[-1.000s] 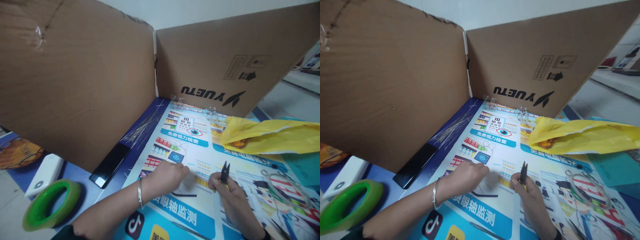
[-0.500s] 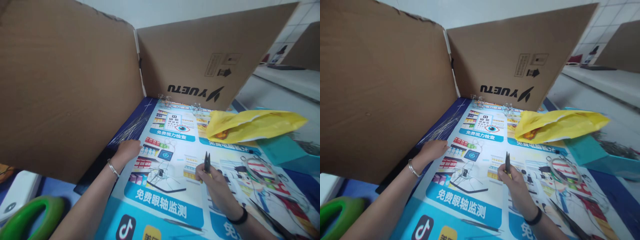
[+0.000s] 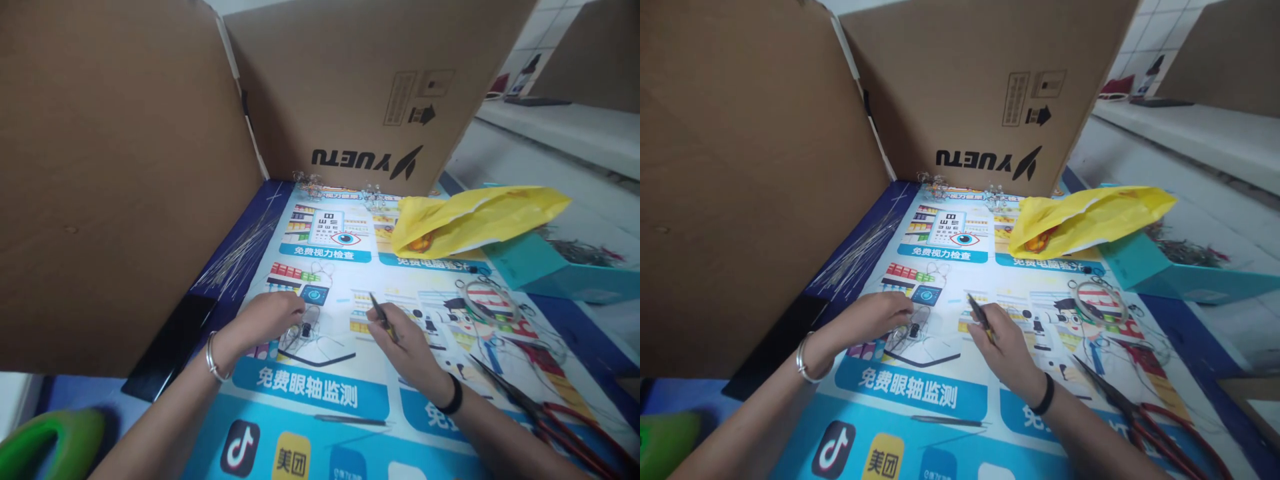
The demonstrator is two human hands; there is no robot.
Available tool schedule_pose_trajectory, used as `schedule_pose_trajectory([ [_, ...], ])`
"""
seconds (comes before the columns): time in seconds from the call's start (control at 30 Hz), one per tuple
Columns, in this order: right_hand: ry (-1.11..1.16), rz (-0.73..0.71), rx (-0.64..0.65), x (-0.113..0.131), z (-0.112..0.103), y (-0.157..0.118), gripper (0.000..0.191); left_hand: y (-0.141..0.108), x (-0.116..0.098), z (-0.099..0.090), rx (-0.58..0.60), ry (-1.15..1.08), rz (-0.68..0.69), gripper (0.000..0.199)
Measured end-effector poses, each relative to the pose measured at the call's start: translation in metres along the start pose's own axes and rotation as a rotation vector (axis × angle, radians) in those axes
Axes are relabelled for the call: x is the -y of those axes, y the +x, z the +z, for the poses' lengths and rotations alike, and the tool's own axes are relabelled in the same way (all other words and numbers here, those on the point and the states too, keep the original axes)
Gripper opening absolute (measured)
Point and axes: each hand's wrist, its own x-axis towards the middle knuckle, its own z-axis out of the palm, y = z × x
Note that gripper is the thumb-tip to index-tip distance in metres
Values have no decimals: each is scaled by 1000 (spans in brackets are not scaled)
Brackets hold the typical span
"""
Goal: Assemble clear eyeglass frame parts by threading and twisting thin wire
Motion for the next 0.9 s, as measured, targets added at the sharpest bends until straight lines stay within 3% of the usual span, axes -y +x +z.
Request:
schedule_pose_trajectory([
  [0.1,-175,-160,20,-6,1,1,18,4,-3,9,6,23,-20,23],
  [0.3,-364,-187,75,-10,6,2,22,14,-9,26,-109,99,-106,18],
  [0.6,-410,-228,138,-5,5,3,18,19,-17,48,-200,298,-81,19],
  [0.9,-411,-221,141,-4,5,2,17,21,-15,45,-182,322,-106,18],
])
